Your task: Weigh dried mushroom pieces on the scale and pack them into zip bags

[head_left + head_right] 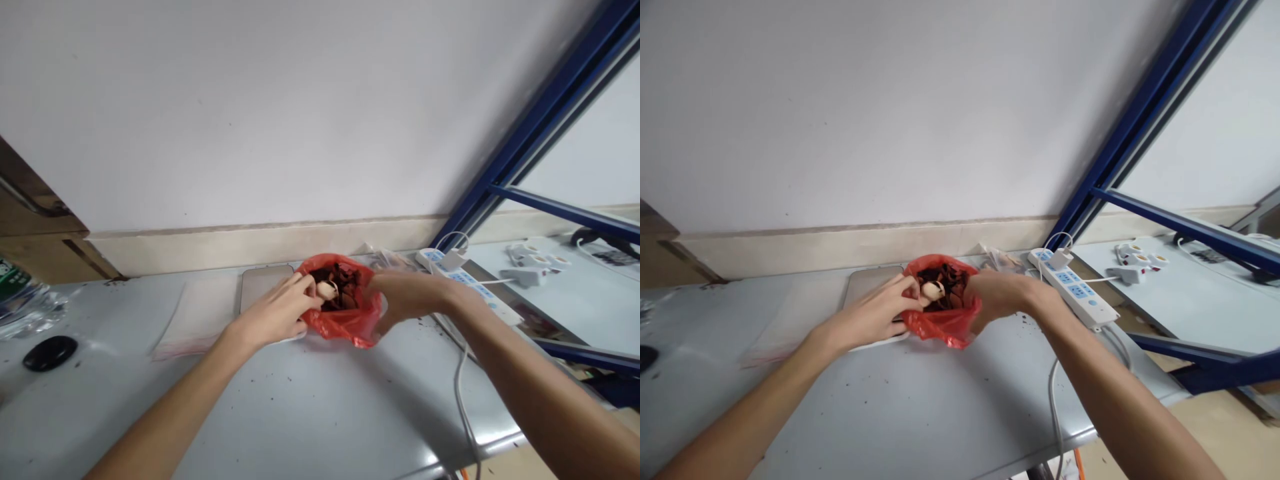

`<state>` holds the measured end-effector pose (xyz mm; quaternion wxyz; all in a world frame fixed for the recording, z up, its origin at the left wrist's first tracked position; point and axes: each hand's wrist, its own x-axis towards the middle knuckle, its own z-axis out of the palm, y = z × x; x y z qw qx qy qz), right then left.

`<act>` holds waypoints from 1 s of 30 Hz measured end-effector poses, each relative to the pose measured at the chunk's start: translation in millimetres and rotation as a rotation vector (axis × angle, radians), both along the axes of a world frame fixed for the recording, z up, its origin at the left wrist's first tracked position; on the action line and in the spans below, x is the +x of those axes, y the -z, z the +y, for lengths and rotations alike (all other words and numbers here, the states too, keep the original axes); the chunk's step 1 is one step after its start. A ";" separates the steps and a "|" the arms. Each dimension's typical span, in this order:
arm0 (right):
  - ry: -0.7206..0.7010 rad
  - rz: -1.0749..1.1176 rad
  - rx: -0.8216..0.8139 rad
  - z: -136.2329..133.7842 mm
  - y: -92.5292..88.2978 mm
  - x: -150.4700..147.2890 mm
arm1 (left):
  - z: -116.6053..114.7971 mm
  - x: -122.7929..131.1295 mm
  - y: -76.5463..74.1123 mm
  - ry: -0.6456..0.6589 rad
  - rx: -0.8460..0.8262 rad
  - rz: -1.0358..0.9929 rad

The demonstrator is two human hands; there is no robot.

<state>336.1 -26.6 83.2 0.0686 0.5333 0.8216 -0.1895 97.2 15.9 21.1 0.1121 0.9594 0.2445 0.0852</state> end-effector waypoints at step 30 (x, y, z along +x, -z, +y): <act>0.236 -0.013 0.092 35.5 16.8 -26.7 | -10.2 -22.3 -35.6 -0.127 -0.306 0.021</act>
